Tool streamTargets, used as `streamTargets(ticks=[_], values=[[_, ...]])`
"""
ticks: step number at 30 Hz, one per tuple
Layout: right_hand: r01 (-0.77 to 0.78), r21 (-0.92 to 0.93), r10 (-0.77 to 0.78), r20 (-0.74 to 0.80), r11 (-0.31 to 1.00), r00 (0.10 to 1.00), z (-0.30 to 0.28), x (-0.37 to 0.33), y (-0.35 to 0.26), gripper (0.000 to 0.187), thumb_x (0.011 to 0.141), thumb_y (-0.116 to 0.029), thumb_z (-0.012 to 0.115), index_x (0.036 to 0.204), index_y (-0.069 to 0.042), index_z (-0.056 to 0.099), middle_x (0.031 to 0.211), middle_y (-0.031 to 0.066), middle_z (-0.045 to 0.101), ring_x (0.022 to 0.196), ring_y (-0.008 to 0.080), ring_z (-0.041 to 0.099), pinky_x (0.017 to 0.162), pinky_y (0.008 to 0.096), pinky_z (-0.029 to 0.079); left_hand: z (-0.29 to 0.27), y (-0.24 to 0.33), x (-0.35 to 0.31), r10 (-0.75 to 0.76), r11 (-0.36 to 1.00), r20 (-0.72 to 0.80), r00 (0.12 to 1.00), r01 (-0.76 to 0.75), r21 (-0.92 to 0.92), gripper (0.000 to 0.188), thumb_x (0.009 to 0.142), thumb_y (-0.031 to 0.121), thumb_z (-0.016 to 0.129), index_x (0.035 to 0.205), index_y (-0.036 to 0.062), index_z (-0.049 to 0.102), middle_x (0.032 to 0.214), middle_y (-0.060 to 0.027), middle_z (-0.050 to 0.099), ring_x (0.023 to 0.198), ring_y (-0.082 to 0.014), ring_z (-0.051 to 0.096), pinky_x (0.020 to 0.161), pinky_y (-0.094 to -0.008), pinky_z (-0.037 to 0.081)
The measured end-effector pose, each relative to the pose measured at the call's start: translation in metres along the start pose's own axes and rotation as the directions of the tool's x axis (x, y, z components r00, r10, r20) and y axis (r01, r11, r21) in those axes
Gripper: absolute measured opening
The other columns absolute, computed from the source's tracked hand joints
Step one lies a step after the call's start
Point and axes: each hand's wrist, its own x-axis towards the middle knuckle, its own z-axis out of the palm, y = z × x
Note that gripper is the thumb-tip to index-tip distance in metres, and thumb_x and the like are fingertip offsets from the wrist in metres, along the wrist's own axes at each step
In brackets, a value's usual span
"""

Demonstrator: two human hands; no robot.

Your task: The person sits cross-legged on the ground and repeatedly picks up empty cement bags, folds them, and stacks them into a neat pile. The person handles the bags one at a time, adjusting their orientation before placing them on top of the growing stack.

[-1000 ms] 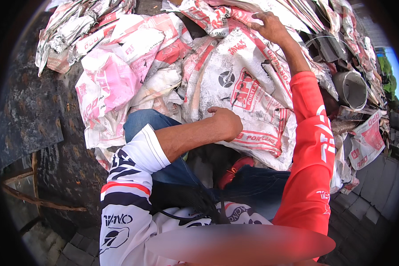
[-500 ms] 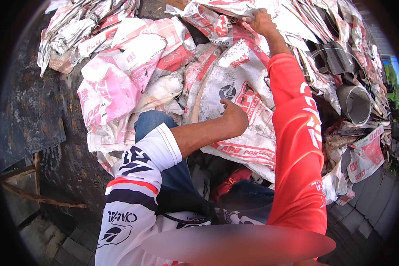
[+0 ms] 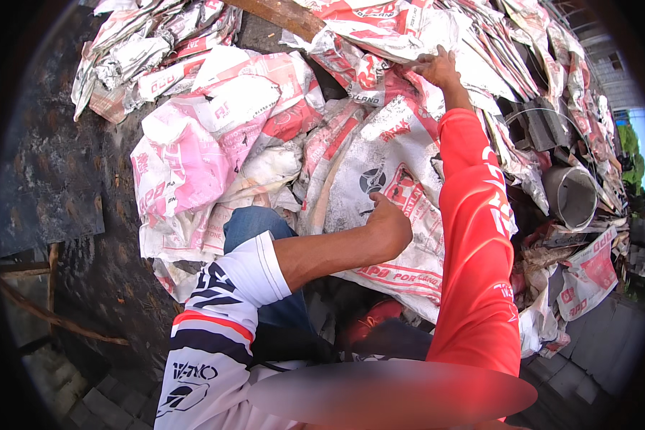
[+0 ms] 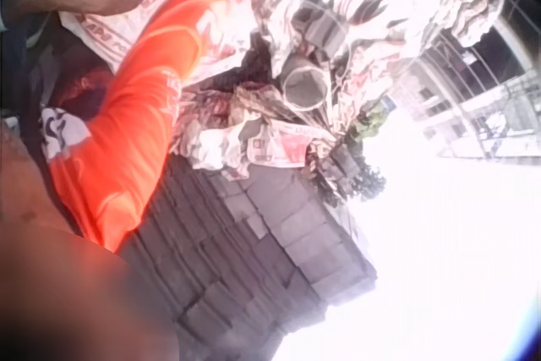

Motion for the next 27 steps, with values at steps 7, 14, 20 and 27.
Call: streamTargets(ticks=[7, 14, 20, 27], values=[[0.129, 0.227, -0.103, -0.123, 0.965, 0.987, 0.004, -0.037, -0.016, 0.046, 0.084, -0.043, 0.07, 0.118, -0.011, 0.067, 0.122, 0.0146, 0.059, 0.124, 0.0316, 0.052, 0.102, 0.0581, 0.038, 0.009, -0.008, 0.013, -0.024, 1.0, -0.091, 0.996, 0.023, -0.012, 0.029, 0.084, 0.019, 0.067, 0.11, 0.0081, 0.073, 0.111, -0.0113, 0.071, 0.098, -0.0307, 0.068, 0.089, -0.0653, 0.04], [0.387, 0.138, -0.305, -0.404, 0.912, 0.862, -0.131, -0.118, -0.016, 0.034, 0.089, -0.04, 0.065, 0.108, -0.012, 0.071, 0.107, 0.0084, 0.065, 0.105, 0.0314, 0.062, 0.085, 0.054, 0.045, -0.045, -0.039, 0.011, -0.39, 0.886, -0.879, 0.275, -0.146, -0.439, 0.06, 0.078, 0.031, 0.075, 0.125, 0.0002, 0.056, 0.122, -0.0181, 0.057, 0.117, -0.0352, 0.053, 0.101, -0.051, 0.033], [0.566, -0.176, -0.576, -0.459, 0.805, 0.676, -0.208, -0.305, -0.034, 0.036, 0.092, -0.033, 0.063, 0.113, -0.004, 0.066, 0.118, 0.0137, 0.061, 0.105, 0.032, 0.06, 0.087, 0.0468, 0.044, -0.071, -0.069, -0.044, 0.043, 0.999, -0.925, -0.377, 0.044, 0.029, 0.102, 0.064, 0.035, 0.087, 0.145, 0.0065, 0.031, 0.143, -0.0155, 0.038, 0.131, -0.0325, 0.04, 0.107, -0.0479, 0.026], [0.399, 0.473, -0.4, -0.104, 0.786, 0.911, -0.154, -0.415, -0.031, 0.046, 0.088, -0.036, 0.068, 0.117, 0.0, 0.063, 0.108, 0.0205, 0.066, 0.098, 0.0383, 0.064, 0.084, 0.042, 0.051, -0.008, -0.028, -0.07, 0.226, 0.972, -0.833, 0.505, -0.173, 0.159, 0.038, 0.073, 0.011, 0.072, 0.11, 0.005, 0.063, 0.095, -0.0093, 0.063, 0.093, -0.0268, 0.061, 0.083, -0.0417, 0.042]])
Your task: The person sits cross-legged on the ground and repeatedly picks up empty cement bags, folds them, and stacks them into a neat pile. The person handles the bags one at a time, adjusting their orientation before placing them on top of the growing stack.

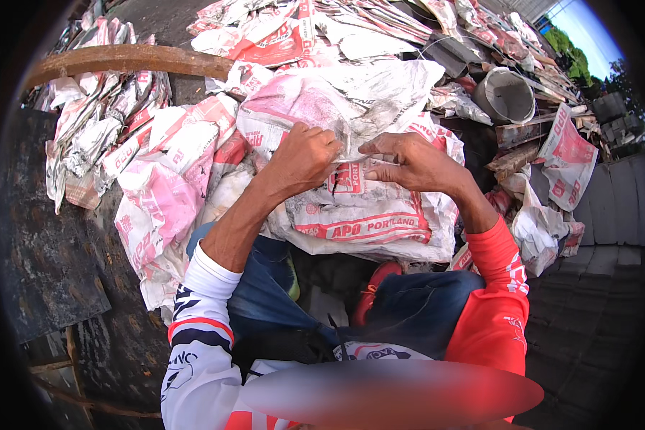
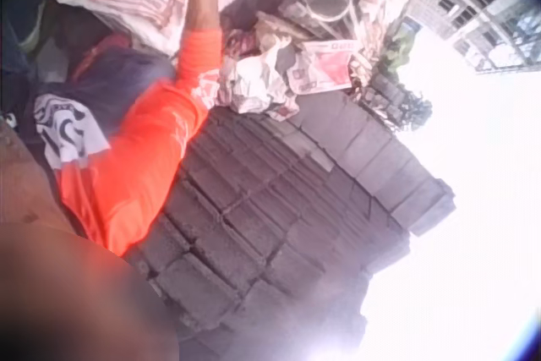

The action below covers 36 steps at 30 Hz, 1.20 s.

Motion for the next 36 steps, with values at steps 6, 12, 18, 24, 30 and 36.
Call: streamTargets(ticks=[6, 12, 18, 24, 30, 36], values=[[-0.693, 0.231, 0.725, -0.325, 0.683, 0.607, -0.031, 0.017, 0.133, 0.083, 0.08, -0.055, 0.074, 0.128, 0.008, 0.051, 0.118, 0.0316, 0.059, 0.104, 0.0424, 0.062, 0.084, 0.0537, 0.052, 0.01, 0.003, -0.008, -0.065, 0.998, 0.105, 0.992, 0.064, 0.013, 0.014, 0.079, 0.003, 0.058, 0.093, 0.0021, 0.061, 0.085, -0.0154, 0.06, 0.084, -0.035, 0.063, 0.076, -0.0457, 0.046], [-0.352, 0.93, 0.94, 0.022, 0.105, 0.339, 0.029, 0.028, 0.207, 0.056, 0.082, -0.048, 0.074, 0.113, -0.004, 0.059, 0.086, 0.0179, 0.068, 0.054, 0.0295, 0.065, 0.04, 0.0391, 0.042, 0.002, -0.018, -0.007, -0.188, 0.982, -0.118, 0.975, 0.188, -0.018, 0.017, 0.082, 0.004, 0.058, 0.099, 0.001, 0.058, 0.09, -0.0174, 0.057, 0.086, -0.0352, 0.061, 0.074, -0.0449, 0.047], [0.06, 0.966, 0.904, -0.257, 0.252, 0.34, -0.036, 0.125, 0.187, 0.018, 0.084, -0.008, 0.066, 0.095, 0.002, 0.056, 0.076, 0.0146, 0.063, 0.055, 0.0252, 0.06, 0.038, 0.037, 0.048, -0.043, -0.063, 0.006, -0.032, 0.962, -0.652, 0.758, 0.2, 0.184, 0.02, 0.079, -0.001, 0.059, 0.098, 0.0032, 0.059, 0.09, -0.0132, 0.056, 0.085, -0.0318, 0.058, 0.075, -0.0426, 0.045], [0.273, 0.739, 0.54, -0.649, 0.616, 0.537, -0.136, 0.012, 0.109, 0.018, 0.087, -0.001, 0.064, 0.103, -0.001, 0.055, 0.088, 0.0122, 0.064, 0.07, 0.0242, 0.065, 0.047, 0.0353, 0.054, -0.053, -0.044, -0.012, 0.168, 0.976, -0.715, 0.679, -0.013, 0.217, 0.039, 0.069, -0.007, 0.069, 0.104, 0.0086, 0.061, 0.099, -0.007, 0.061, 0.09, -0.0257, 0.06, 0.079, -0.039, 0.046], [0.101, 0.973, 0.873, -0.232, 0.209, 0.429, 0.024, -0.196, 0.058, 0.027, 0.085, 0.001, 0.06, 0.111, 0.006, 0.055, 0.095, 0.0171, 0.069, 0.079, 0.0261, 0.071, 0.05, 0.0315, 0.062, -0.017, -0.013, -0.047, 0.181, 0.982, -0.14, 0.973, -0.17, 0.086, 0.026, 0.078, 0.004, 0.063, 0.103, 0.0068, 0.056, 0.098, -0.0106, 0.059, 0.09, -0.0293, 0.06, 0.075, -0.0414, 0.048], [-0.131, 0.873, 0.881, 0.472, -0.469, -0.01, 0.213, -0.248, 0.096, 0.026, 0.088, -0.012, 0.066, 0.108, 0.002, 0.061, 0.089, 0.0163, 0.066, 0.069, 0.0235, 0.066, 0.061, 0.0305, 0.058, 0.052, 0.013, -0.081, 0.13, 0.983, 0.645, 0.753, -0.185, 0.018, 0.024, 0.078, 0.005, 0.065, 0.1, 0.0053, 0.057, 0.096, -0.0131, 0.062, 0.095, -0.0312, 0.062, 0.076, -0.0429, 0.05]])
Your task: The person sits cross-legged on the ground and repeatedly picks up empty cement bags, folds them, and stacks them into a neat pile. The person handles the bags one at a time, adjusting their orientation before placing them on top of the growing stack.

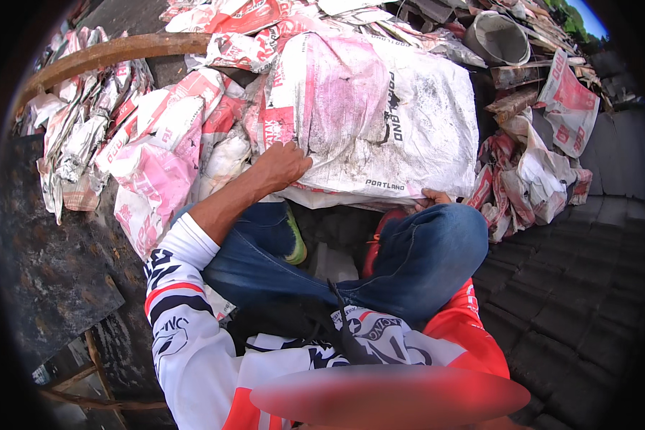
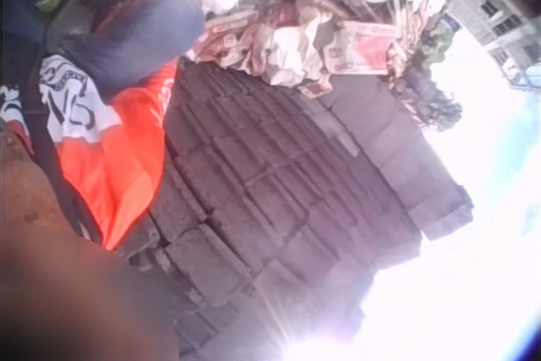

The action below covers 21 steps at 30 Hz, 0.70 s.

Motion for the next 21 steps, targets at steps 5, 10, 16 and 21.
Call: streamTargets(ticks=[5, 10, 16, 21], values=[[0.208, -0.008, -0.207, 0.012, 0.978, 0.978, -0.024, 0.038, -0.004, 0.039, 0.088, -0.02, 0.067, 0.117, 0.005, 0.059, 0.089, 0.018, 0.066, 0.072, 0.0247, 0.067, 0.063, 0.0324, 0.057, 0.03, 0.008, 0.013, 0.027, 1.0, 0.044, 0.999, -0.027, -0.014, 0.032, 0.07, 0.004, 0.07, 0.099, 0.0042, 0.057, 0.091, -0.0138, 0.064, 0.089, -0.0336, 0.063, 0.074, -0.0436, 0.052], [0.201, -0.291, -0.234, -0.085, 0.935, 0.968, -0.034, 0.032, -0.021, 0.041, 0.09, -0.02, 0.065, 0.109, 0.015, 0.058, 0.083, 0.0233, 0.069, 0.067, 0.0304, 0.069, 0.061, 0.0404, 0.057, 0.038, 0.03, 0.022, 0.081, 0.994, 0.075, 0.994, -0.075, -0.074, 0.027, 0.072, 0.009, 0.068, 0.097, 0.0044, 0.058, 0.084, -0.0139, 0.064, 0.083, -0.0348, 0.064, 0.07, -0.0483, 0.052], [0.194, -0.851, -0.546, -0.124, 0.487, 0.828, -0.042, -0.041, -0.065, 0.07, 0.086, -0.059, 0.064, 0.082, 0.011, 0.067, 0.064, 0.0186, 0.065, 0.06, 0.0268, 0.065, 0.06, 0.0391, 0.052, -0.002, 0.027, 0.025, 0.117, 0.956, 0.491, 0.863, 0.036, -0.29, 0.05, 0.074, 0.036, 0.078, 0.105, -0.001, 0.065, 0.094, -0.0178, 0.07, 0.094, -0.0348, 0.069, 0.076, -0.0488, 0.053], [0.36, -0.89, -0.912, 0.364, -0.279, 0.192, 0.06, -0.115, -0.189, 0.044, 0.095, -0.04, 0.059, 0.091, 0.004, 0.063, 0.085, 0.0236, 0.066, 0.079, 0.0402, 0.063, 0.071, 0.0469, 0.047, -0.047, 0.02, 0.03, -0.07, 0.968, 0.209, 0.975, 0.117, -0.221, 0.033, 0.075, 0.025, 0.073, 0.098, 0.0021, 0.07, 0.095, -0.0164, 0.071, 0.09, -0.0333, 0.069, 0.077, -0.0502, 0.052]])
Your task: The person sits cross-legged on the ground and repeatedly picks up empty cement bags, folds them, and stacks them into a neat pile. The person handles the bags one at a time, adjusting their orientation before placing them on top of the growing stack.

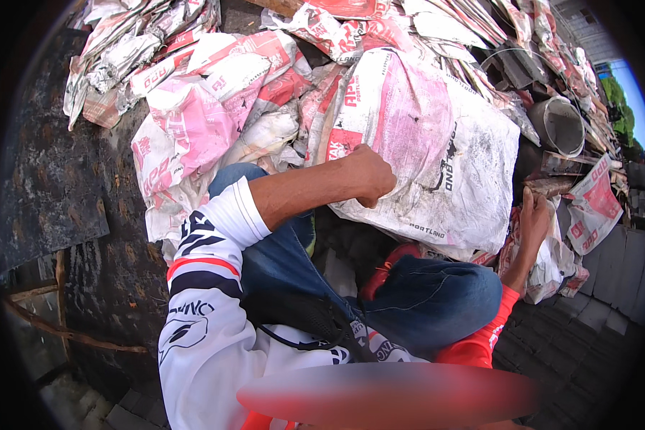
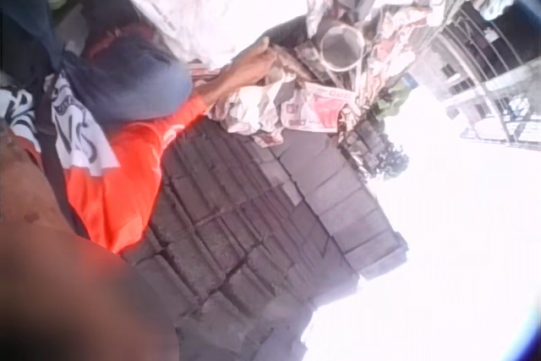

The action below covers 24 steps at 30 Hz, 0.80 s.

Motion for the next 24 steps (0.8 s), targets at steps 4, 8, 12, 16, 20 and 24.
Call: streamTargets(ticks=[4, 8, 12, 16, 20, 24], values=[[0.617, 0.342, -0.67, 0.05, 0.708, 0.741, 0.047, 0.115, -0.16, 0.04, 0.094, -0.039, 0.06, 0.111, -0.003, 0.066, 0.109, 0.019, 0.067, 0.103, 0.0347, 0.065, 0.087, 0.0418, 0.05, -0.019, 0.004, 0.008, -0.038, 0.998, 0.007, 0.999, 0.038, 0.042, 0.025, 0.074, 0.017, 0.07, 0.096, 0.0045, 0.072, 0.096, -0.015, 0.072, 0.09, -0.0316, 0.07, 0.082, -0.0559, 0.048], [0.865, 0.105, -0.851, 0.269, 0.49, 0.45, 0.143, 0.144, -0.329, 0.05, 0.092, -0.046, 0.06, 0.128, -0.012, 0.06, 0.128, 0.0201, 0.056, 0.124, 0.0366, 0.051, 0.101, 0.0468, 0.044, -0.014, -0.001, 0.014, -0.02, 1.0, 0.076, 0.997, 0.022, -0.017, 0.025, 0.078, 0.017, 0.068, 0.099, 0.0056, 0.074, 0.098, -0.0136, 0.072, 0.094, -0.0317, 0.069, 0.084, -0.0585, 0.046], [0.706, 0.171, -0.689, 0.463, 0.687, 0.557, 0.237, 0.133, -0.452, 0.06, 0.089, -0.057, 0.058, 0.139, -0.025, 0.051, 0.149, 0.0185, 0.038, 0.142, 0.0349, 0.029, 0.111, 0.0586, 0.028, 0.003, -0.011, 0.019, -0.091, 0.996, 0.12, 0.989, 0.091, 0.01, 0.031, 0.085, 0.02, 0.062, 0.113, 0.0088, 0.069, 0.113, -0.0127, 0.068, 0.103, -0.0325, 0.065, 0.087, -0.0613, 0.045], [0.656, 0.172, -0.649, 0.458, 0.735, 0.607, 0.304, 0.115, -0.489, 0.064, 0.087, -0.054, 0.061, 0.141, -0.021, 0.049, 0.153, 0.0177, 0.03, 0.144, 0.0349, 0.025, 0.11, 0.062, 0.027, 0.017, -0.026, 0.01, -0.189, 0.982, -0.297, 0.936, 0.183, -0.051, 0.044, 0.089, 0.024, 0.056, 0.131, 0.0112, 0.059, 0.135, -0.0152, 0.057, 0.119, -0.0343, 0.056, 0.091, -0.0607, 0.043], [0.533, 0.336, -0.628, 0.479, 0.777, 0.614, 0.331, 0.142, -0.49, 0.063, 0.088, -0.052, 0.063, 0.135, -0.01, 0.055, 0.136, 0.0199, 0.051, 0.132, 0.032, 0.044, 0.107, 0.0493, 0.035, 0.005, -0.039, -0.001, -0.249, 0.968, -0.164, 0.954, 0.25, -0.016, 0.036, 0.085, 0.019, 0.059, 0.119, 0.0096, 0.066, 0.121, -0.0146, 0.065, 0.112, -0.0325, 0.061, 0.09, -0.0552, 0.044], [0.193, 0.801, -0.591, 0.231, 0.566, 0.773, 0.285, 0.243, -0.474, 0.055, 0.093, -0.048, 0.059, 0.123, -0.002, 0.063, 0.103, 0.0177, 0.069, 0.103, 0.0278, 0.063, 0.098, 0.0336, 0.042, -0.014, -0.053, 0.0, -0.273, 0.956, -0.042, 0.961, 0.266, -0.123, 0.029, 0.084, 0.02, 0.063, 0.109, 0.0078, 0.073, 0.108, -0.0129, 0.072, 0.1, -0.032, 0.067, 0.093, -0.0607, 0.042]])
